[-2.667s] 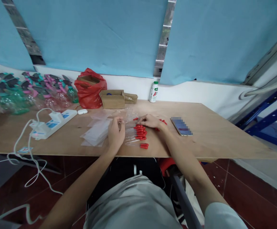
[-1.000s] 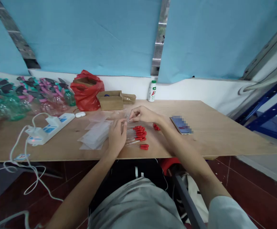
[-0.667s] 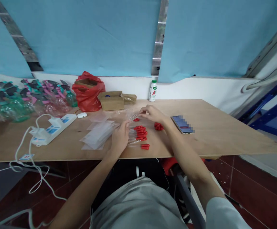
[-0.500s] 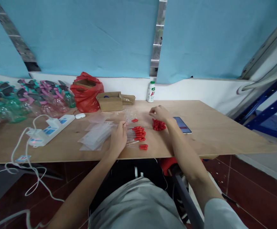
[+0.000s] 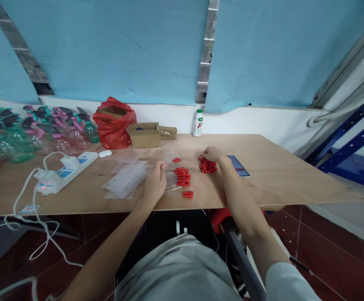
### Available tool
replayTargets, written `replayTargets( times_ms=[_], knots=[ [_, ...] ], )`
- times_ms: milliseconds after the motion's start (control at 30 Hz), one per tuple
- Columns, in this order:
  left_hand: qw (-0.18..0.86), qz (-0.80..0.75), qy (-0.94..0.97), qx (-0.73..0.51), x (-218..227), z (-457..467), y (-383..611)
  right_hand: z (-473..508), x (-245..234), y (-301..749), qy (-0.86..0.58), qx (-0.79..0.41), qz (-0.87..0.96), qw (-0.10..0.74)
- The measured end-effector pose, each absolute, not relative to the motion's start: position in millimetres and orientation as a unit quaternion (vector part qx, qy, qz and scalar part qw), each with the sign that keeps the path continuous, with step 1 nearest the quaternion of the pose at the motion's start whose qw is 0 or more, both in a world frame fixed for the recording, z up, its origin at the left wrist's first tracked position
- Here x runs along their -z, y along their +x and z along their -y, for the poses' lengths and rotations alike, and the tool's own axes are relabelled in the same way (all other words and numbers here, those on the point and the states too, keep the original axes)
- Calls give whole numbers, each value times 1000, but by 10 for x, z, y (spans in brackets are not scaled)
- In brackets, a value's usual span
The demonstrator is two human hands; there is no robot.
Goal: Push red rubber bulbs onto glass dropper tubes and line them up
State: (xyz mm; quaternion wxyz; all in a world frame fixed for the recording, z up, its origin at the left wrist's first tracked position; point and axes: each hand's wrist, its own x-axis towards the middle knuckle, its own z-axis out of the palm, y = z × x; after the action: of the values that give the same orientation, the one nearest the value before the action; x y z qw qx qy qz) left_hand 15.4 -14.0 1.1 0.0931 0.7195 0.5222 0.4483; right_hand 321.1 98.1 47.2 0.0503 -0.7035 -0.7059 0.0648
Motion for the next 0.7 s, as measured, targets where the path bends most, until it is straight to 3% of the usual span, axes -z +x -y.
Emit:
replayTargets(
  times_ms=[267,500,700],
  knots=[
    [83,-526,722,-442,-19,145,156,-988,-400,3011,-723,-48,686,68],
    [91,-531,717,-442,-30,150,153,-926,-469,2929,-677,-44,720,149],
    [85,-559,706,-426,-72,183,152,-829,-457,2575,-425,-209,793,384]
  ],
)
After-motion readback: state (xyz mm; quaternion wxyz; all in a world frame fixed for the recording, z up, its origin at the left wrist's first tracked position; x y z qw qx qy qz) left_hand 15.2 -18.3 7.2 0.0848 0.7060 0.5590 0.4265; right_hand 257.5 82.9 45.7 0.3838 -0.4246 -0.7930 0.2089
